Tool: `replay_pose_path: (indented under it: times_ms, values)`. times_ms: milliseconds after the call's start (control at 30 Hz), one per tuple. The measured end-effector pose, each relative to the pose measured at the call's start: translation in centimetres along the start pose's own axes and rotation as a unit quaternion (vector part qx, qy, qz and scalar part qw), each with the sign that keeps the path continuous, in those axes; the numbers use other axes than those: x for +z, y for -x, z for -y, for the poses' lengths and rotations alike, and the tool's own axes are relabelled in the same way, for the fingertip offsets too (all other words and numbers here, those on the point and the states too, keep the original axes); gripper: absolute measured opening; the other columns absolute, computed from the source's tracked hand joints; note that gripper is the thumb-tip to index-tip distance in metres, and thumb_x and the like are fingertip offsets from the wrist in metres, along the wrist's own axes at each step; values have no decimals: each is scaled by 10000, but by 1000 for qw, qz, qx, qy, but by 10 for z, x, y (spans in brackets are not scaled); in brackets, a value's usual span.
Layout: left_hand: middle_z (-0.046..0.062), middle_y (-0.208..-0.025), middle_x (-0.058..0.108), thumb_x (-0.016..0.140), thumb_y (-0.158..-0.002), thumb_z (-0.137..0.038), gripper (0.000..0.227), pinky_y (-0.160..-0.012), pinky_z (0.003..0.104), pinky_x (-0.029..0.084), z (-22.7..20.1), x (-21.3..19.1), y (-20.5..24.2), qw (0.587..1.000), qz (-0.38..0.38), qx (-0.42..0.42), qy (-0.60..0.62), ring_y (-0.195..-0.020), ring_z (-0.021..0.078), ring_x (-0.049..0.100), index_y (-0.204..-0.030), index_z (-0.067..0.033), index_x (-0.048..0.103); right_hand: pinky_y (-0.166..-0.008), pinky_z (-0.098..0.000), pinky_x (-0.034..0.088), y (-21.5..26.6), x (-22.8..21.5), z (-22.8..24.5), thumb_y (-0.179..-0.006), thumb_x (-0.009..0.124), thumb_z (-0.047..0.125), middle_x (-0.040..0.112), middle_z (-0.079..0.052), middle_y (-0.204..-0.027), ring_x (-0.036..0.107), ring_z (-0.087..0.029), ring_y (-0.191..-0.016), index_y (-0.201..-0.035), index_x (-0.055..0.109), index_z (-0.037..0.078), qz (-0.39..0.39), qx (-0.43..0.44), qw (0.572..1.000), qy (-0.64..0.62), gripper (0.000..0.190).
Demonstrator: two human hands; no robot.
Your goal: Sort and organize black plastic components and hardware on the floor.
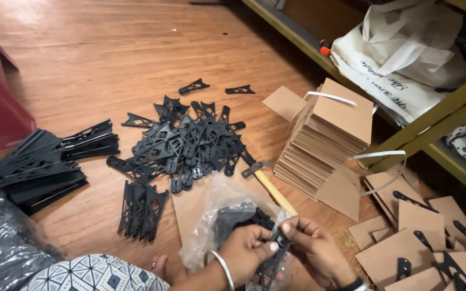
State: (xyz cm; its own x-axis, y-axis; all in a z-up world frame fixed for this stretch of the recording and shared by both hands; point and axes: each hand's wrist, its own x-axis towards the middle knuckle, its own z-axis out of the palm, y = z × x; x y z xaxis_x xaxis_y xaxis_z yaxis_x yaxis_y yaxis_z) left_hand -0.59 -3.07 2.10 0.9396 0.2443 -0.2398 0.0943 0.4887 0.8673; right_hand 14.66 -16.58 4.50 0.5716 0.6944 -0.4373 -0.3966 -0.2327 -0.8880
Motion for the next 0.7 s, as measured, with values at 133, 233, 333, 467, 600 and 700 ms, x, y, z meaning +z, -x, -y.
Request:
replay_pose_path:
  times_ms: [133,233,333,467,600,700]
  values:
    - [85,-923,767,582,-1043,-163,215,-540,276,560,-6,-25,0,984,96,-79,124,-632,174,721,-1180,-6,630,-782,-292,529,8,12,22,-910,689,93,695,-23,-870,638,-113,-821,-1003,685,-6,73,-91,993,12,136]
    - [126,-917,765,613,-1034,-119,202,-533,268,544,-29,-40,0,989,96,-28,113,-647,191,728,-1166,33,628,-790,-311,574,4,-1,21,-920,698,86,722,-71,-872,671,-140,-807,-971,707,-31,21,-82,992,91,129]
    - [127,-899,760,663,-959,-31,206,-550,287,563,-27,-44,-6,997,41,-12,57,-684,190,743,-1148,48,640,-775,-325,559,-1,-24,12,-949,655,122,715,-111,-929,682,-185,-811,-1046,689,-18,-103,-56,993,-21,174]
    - [97,-916,764,695,-910,3,262,-566,280,567,-30,-38,4,999,19,-38,14,-715,164,736,-1168,34,658,-824,-334,587,9,8,30,-913,641,100,733,-106,-1001,706,-174,-871,-1135,704,-36,-110,-101,988,-36,268]
    - [89,-948,781,704,-884,22,300,-612,263,579,-25,-37,3,998,41,-18,-34,-760,121,722,-1183,41,689,-809,-328,591,6,18,12,-903,663,75,752,-110,-1008,698,-163,-867,-1185,715,-69,-18,-91,996,-6,321]
    - [91,-944,787,711,-872,30,294,-644,252,579,-32,-36,6,998,34,-5,-53,-767,106,716,-1166,45,707,-796,-298,567,3,19,5,-910,677,55,748,-99,-993,671,-141,-847,-1191,736,-66,7,-82,996,33,312]
